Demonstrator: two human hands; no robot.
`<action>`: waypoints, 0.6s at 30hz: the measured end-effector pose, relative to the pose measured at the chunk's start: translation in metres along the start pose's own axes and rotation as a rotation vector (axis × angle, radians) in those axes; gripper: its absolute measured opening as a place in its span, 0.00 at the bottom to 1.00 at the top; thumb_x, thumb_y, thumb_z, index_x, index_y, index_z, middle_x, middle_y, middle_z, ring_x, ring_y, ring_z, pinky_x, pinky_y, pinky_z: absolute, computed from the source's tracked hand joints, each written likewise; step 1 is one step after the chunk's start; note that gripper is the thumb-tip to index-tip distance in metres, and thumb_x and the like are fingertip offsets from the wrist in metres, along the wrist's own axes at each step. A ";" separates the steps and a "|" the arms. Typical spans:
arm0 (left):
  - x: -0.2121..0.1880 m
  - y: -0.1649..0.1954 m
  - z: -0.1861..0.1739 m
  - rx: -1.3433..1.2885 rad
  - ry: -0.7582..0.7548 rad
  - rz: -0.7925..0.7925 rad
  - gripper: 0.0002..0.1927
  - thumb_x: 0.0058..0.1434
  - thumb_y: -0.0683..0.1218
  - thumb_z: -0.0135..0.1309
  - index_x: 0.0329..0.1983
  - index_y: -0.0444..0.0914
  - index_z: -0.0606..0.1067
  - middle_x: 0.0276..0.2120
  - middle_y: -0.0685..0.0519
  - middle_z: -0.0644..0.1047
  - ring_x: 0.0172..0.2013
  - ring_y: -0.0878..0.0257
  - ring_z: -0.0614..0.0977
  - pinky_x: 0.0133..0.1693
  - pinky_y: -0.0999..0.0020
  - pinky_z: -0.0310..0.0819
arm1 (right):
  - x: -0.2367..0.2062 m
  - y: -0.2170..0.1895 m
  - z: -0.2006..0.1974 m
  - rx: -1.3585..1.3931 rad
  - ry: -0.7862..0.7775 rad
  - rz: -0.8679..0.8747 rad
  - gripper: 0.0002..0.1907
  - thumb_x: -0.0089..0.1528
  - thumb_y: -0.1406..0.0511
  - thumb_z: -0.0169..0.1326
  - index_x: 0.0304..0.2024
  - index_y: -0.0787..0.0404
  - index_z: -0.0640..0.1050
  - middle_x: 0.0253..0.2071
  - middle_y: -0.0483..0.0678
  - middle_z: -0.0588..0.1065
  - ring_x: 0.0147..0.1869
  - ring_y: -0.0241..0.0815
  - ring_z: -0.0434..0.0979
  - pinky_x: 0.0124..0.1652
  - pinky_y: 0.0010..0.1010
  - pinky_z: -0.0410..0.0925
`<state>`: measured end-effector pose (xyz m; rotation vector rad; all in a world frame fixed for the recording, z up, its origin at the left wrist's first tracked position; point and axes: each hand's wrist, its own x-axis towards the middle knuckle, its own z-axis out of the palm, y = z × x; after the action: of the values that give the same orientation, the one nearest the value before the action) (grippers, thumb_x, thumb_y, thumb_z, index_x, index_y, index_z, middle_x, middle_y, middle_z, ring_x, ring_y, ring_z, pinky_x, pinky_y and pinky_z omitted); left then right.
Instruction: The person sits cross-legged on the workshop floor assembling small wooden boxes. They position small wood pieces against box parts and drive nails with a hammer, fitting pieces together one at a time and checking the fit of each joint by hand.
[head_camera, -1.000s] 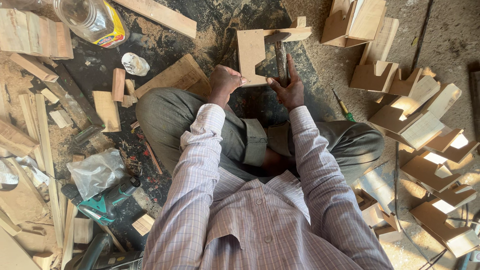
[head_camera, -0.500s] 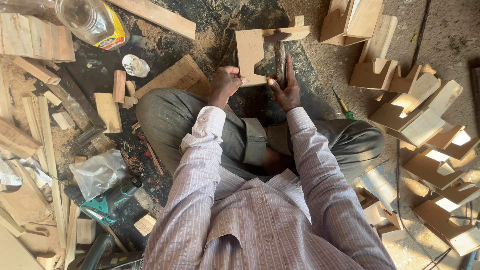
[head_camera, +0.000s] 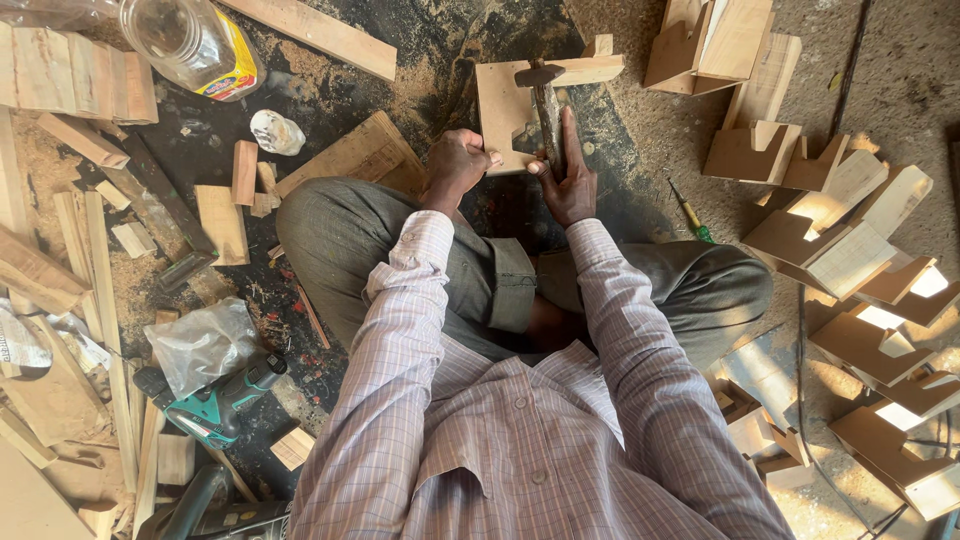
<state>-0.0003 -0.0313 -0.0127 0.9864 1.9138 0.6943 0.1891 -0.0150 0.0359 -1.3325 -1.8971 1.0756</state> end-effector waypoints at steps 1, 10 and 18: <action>0.000 0.000 0.000 0.027 0.005 0.003 0.16 0.48 0.49 0.71 0.37 0.37 0.84 0.32 0.50 0.86 0.33 0.61 0.87 0.40 0.66 0.80 | 0.000 0.000 0.000 0.000 0.001 0.002 0.50 0.66 0.48 0.62 0.79 0.44 0.47 0.76 0.53 0.64 0.61 0.47 0.84 0.58 0.41 0.77; 0.002 0.003 -0.003 0.055 0.017 0.036 0.17 0.47 0.51 0.72 0.36 0.37 0.83 0.31 0.49 0.85 0.34 0.59 0.87 0.40 0.64 0.80 | 0.001 -0.007 -0.001 -0.065 -0.017 0.067 0.50 0.64 0.41 0.59 0.80 0.42 0.50 0.64 0.51 0.77 0.59 0.47 0.85 0.58 0.41 0.77; 0.015 0.000 0.000 0.012 0.000 0.115 0.17 0.56 0.56 0.65 0.39 0.38 0.82 0.34 0.49 0.85 0.34 0.57 0.87 0.40 0.61 0.80 | 0.001 -0.003 0.000 -0.086 -0.020 0.026 0.48 0.64 0.41 0.58 0.79 0.43 0.51 0.61 0.52 0.79 0.58 0.47 0.85 0.57 0.42 0.76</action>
<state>-0.0053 -0.0182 -0.0192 1.1105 1.8743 0.7489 0.1876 -0.0148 0.0381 -1.4019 -1.9653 1.0342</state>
